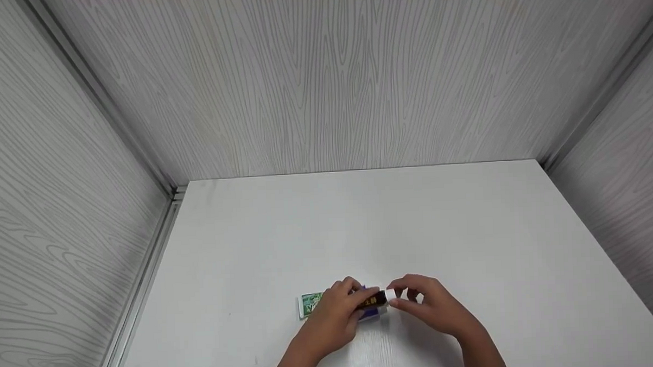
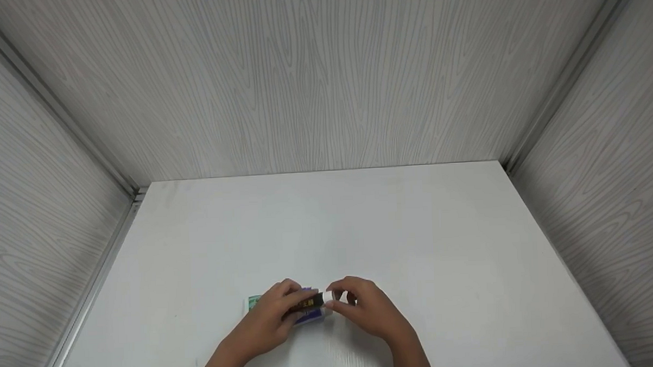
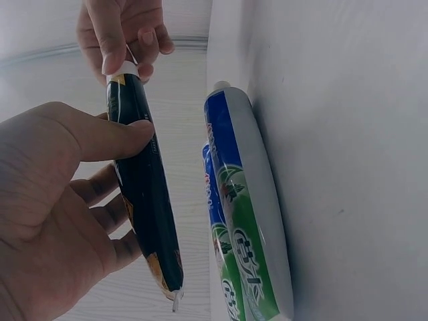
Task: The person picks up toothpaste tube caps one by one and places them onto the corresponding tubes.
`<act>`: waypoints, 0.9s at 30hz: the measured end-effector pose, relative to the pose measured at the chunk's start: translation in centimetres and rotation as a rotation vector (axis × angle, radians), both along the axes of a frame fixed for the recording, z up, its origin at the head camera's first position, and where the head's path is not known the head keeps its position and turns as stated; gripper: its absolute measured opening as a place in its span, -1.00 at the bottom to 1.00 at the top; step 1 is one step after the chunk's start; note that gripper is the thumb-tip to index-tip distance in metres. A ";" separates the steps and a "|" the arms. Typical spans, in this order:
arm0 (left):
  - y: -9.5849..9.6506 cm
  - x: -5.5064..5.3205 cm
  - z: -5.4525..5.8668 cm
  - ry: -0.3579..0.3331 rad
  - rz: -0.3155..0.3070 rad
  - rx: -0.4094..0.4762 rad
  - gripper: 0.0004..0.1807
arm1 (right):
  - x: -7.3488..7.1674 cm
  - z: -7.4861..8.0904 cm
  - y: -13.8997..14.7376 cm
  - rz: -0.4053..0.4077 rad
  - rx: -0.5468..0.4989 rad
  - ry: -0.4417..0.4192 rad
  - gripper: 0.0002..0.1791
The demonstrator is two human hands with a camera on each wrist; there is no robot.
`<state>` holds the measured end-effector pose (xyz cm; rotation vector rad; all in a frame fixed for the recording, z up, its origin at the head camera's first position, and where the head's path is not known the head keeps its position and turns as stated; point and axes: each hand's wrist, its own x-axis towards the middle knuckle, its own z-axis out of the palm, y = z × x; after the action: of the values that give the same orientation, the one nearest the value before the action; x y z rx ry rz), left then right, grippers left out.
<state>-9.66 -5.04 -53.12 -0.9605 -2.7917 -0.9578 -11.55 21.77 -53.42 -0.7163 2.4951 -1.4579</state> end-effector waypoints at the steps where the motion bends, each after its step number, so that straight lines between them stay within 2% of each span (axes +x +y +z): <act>1: 0.0 0.0 0.0 0.002 0.002 0.002 -0.50 | 0.0 0.0 0.0 0.000 -0.001 0.000 -0.75; 9: 0.1 0.0 -0.1 0.023 0.018 0.000 -0.50 | -0.1 0.1 -0.3 -0.031 0.028 -0.017 -0.78; 15: 0.2 0.0 -0.2 0.014 0.023 0.005 -0.50 | -0.1 0.1 -0.5 -0.049 0.048 -0.009 -0.76; 19: 0.3 0.1 -0.1 0.008 0.022 0.003 -0.48 | 0.0 0.2 -0.6 -0.057 0.055 0.020 -0.74; 27: 0.4 0.0 0.2 0.013 0.034 -0.014 -0.49 | 0.1 0.4 -0.7 -0.085 0.045 0.006 -0.71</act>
<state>-9.62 -4.64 -52.89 -0.9149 -2.7978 -0.9257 -11.45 21.09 -53.01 -0.6144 2.5837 -1.4233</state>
